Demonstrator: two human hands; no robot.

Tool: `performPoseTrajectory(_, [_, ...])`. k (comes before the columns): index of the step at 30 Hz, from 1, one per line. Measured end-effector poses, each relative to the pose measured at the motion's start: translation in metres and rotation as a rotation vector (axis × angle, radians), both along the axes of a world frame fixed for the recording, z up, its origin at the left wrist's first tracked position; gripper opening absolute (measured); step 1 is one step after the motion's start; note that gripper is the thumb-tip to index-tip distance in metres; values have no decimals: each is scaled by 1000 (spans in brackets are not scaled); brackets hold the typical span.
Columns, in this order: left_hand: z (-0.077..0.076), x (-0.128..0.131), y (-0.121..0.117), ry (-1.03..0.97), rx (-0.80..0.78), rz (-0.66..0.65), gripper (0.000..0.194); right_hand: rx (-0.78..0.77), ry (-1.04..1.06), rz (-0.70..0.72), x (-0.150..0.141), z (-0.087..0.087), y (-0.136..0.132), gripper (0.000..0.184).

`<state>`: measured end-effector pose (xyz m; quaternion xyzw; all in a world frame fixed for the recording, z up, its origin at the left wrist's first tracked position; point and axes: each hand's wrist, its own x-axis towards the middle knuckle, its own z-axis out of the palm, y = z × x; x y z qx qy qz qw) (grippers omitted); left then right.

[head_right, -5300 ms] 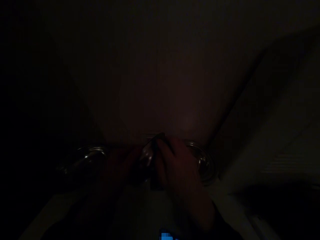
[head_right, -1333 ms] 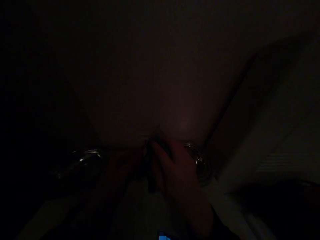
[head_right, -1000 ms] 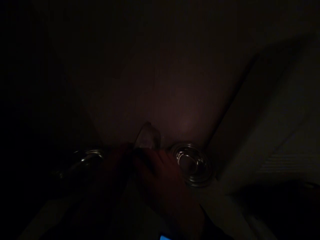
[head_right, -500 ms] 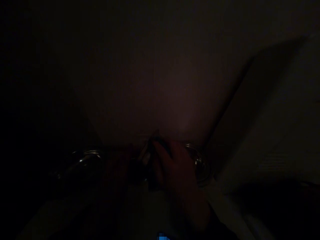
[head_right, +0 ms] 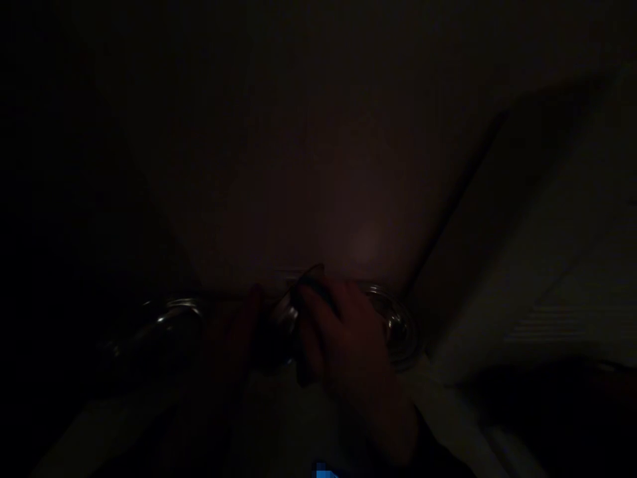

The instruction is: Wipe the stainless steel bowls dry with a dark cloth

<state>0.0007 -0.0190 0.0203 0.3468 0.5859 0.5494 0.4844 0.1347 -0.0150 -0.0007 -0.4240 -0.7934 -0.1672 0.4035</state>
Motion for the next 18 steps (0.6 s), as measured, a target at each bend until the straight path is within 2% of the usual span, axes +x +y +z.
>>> performPoseTrajectory(4, [2,-5,7,30,-36,10,40,38,-77,92,-7,3,-7,28])
performPoseTrajectory(10, [3,-2,-1,43,6,-63,40,-61,109,-84,8,-4,9,29])
performPoseTrajectory(18, [-3,-13,9,63,16,-14,29,42,-86,104,-12,-5,-7,31])
